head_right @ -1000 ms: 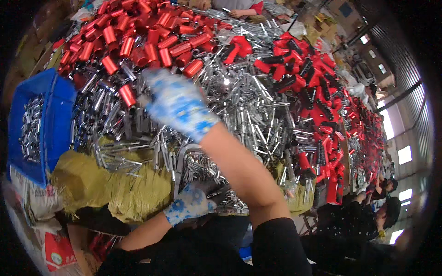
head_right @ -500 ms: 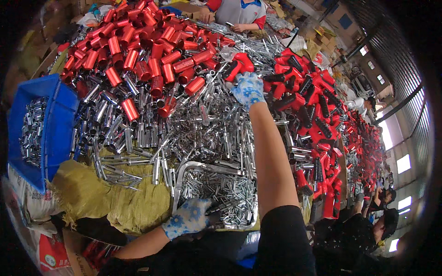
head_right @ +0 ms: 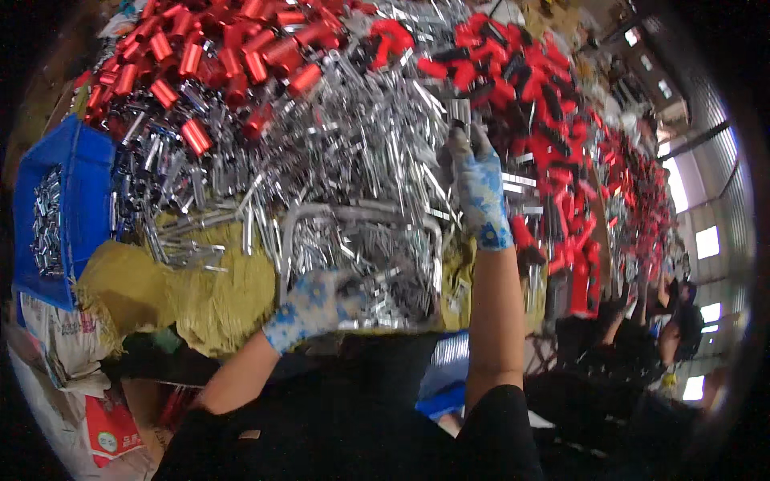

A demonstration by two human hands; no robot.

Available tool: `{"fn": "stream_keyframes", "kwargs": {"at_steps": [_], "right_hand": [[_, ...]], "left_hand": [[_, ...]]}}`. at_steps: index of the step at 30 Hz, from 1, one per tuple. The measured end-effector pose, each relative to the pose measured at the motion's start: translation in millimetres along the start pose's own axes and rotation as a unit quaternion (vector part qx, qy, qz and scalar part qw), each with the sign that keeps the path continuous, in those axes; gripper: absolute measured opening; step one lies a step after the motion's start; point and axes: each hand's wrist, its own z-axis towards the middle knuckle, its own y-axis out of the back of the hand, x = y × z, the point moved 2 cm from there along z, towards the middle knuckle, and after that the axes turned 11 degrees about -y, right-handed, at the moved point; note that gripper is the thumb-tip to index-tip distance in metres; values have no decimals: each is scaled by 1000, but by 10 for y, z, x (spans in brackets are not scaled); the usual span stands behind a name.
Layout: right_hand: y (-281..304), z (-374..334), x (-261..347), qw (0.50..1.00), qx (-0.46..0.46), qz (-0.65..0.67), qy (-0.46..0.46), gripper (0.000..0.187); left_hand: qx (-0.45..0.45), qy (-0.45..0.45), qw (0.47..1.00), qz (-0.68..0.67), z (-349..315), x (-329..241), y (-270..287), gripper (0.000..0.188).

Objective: The person assembles tools by inserting metal pins and small components into metal shafts, attaching plastic handles onto the shafts, and placing the assembled tools into a bin.

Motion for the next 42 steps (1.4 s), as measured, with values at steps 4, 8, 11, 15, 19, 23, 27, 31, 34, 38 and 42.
{"fn": "stream_keyframes", "kwargs": {"at_steps": [4,8,11,15,19,23,27,31,34,38,42], "right_hand": [[99,-772,-83,995,55,-24,-78,37],[354,-1321,-236,979,52,-191,56,30],[468,-1691,-468,992,-40,-32,-115,25],[571,-1931,-710,981,-84,107,-139,40],[658,-2074,-878,955,-58,239,-168,46],[654,-2059,-993,921,-173,284,-204,36],[515,-2063,-960,938,-147,215,-227,28],[412,-2035,-936,954,-95,185,-215,25],[353,-2015,-871,956,-68,172,-226,24],[483,-1955,-1012,949,-93,215,-210,24],[529,-1973,-1048,935,-141,257,-201,22]], "left_hand": [[-3,37,999,-17,64,-170,141,37],[-11,32,999,22,-47,-257,139,37],[43,11,998,-53,-142,-603,291,30],[29,-18,997,-69,-319,-694,289,28],[70,-5,995,-74,-402,-713,287,28],[88,5,995,-44,-411,-830,297,28],[92,23,995,-37,-340,-896,296,28],[98,17,994,43,-340,-916,302,27],[88,-72,990,81,-367,-918,309,26],[57,-181,972,142,-409,-911,398,22],[43,-299,916,264,-498,-850,464,16]]}}
